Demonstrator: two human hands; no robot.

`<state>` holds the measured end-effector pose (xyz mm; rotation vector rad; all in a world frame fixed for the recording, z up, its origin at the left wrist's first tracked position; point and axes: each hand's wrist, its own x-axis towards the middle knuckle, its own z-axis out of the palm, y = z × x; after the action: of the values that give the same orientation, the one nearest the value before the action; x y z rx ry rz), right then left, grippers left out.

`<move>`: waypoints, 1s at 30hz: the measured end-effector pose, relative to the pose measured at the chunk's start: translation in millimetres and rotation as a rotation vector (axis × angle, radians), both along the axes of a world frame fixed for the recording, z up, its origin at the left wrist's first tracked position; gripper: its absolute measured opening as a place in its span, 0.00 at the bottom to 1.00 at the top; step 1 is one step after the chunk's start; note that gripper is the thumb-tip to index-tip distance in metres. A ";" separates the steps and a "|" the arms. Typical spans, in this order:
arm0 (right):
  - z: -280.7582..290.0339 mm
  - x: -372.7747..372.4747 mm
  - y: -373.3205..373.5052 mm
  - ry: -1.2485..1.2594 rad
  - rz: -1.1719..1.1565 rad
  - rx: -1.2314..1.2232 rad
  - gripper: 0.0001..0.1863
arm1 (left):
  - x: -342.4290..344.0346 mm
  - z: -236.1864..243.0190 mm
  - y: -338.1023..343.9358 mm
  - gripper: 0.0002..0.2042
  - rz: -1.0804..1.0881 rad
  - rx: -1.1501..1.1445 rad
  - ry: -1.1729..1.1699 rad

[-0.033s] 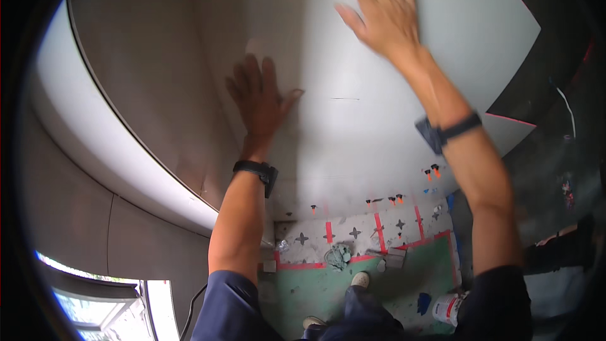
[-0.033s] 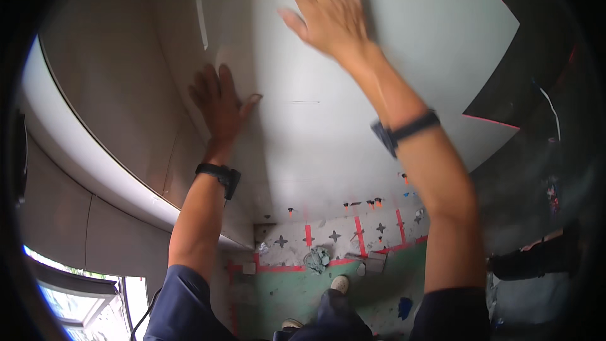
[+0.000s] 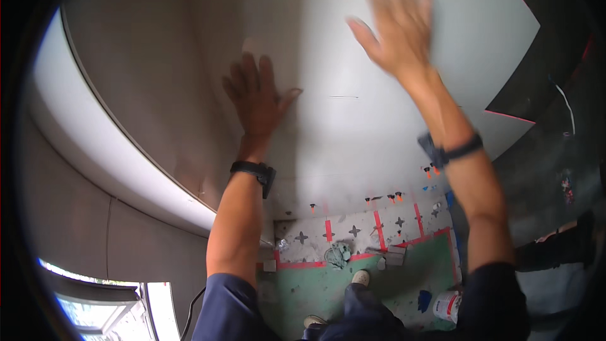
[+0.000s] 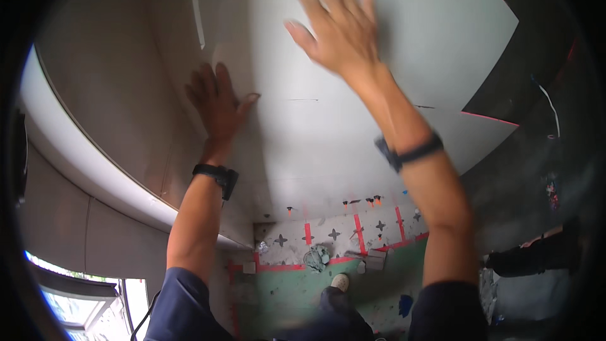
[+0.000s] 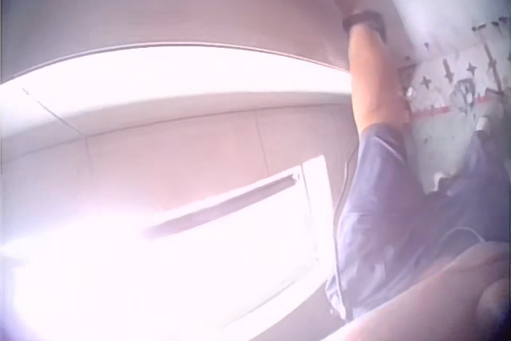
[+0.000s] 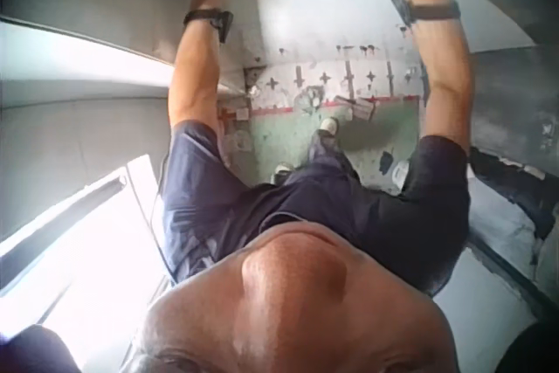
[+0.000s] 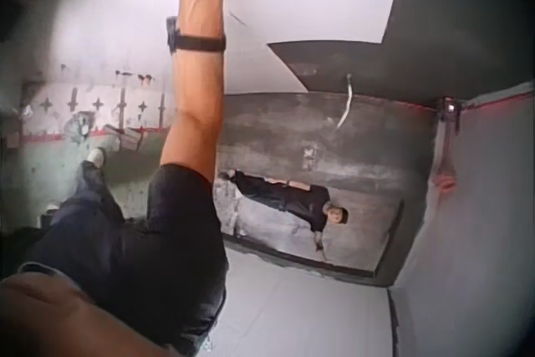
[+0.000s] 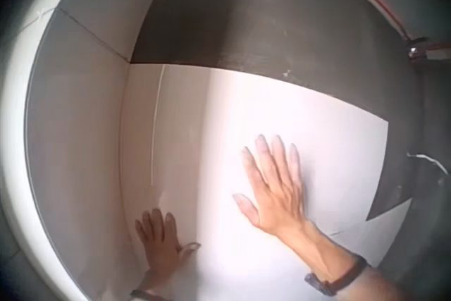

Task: Installing large format wall tiles onto a prepared surface with adhesive mortar and spacers.

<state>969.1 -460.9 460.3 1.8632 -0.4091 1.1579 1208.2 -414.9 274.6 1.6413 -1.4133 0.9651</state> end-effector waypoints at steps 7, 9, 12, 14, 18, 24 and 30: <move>-50.1 -62.8 -68.9 -0.234 -0.159 0.104 0.45 | 0.9 6.5 -7.7 0.55 -0.057 -0.129 -0.094; -58.8 -65.2 -72.1 -0.225 -0.234 0.110 0.45 | -0.7 5.3 -10.8 0.56 -0.044 -0.048 -0.056; -59.0 -56.2 -70.5 -0.185 -0.310 0.167 0.45 | 0.9 -5.7 -14.3 0.56 -0.010 -0.004 -0.045; -68.7 -57.4 -53.7 -0.211 -0.139 0.276 0.45 | 6.2 -11.3 -7.2 0.55 0.072 0.042 -0.085; -53.4 -103.9 -66.5 -0.438 -0.029 0.184 0.44 | 4.3 1.4 -0.7 0.55 -0.029 -0.050 -0.082; -62.6 -97.4 -85.2 -0.414 -0.164 0.253 0.44 | 5.1 2.8 6.1 0.53 -0.014 -0.018 -0.096; -66.8 -107.7 -90.2 -0.383 -0.111 0.249 0.42 | 1.9 -1.2 4.6 0.54 -0.008 -0.041 0.006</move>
<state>861.5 -551.1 393.4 1.7950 -0.8956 1.4414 1210.1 -410.3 273.3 1.6064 -1.3860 0.9774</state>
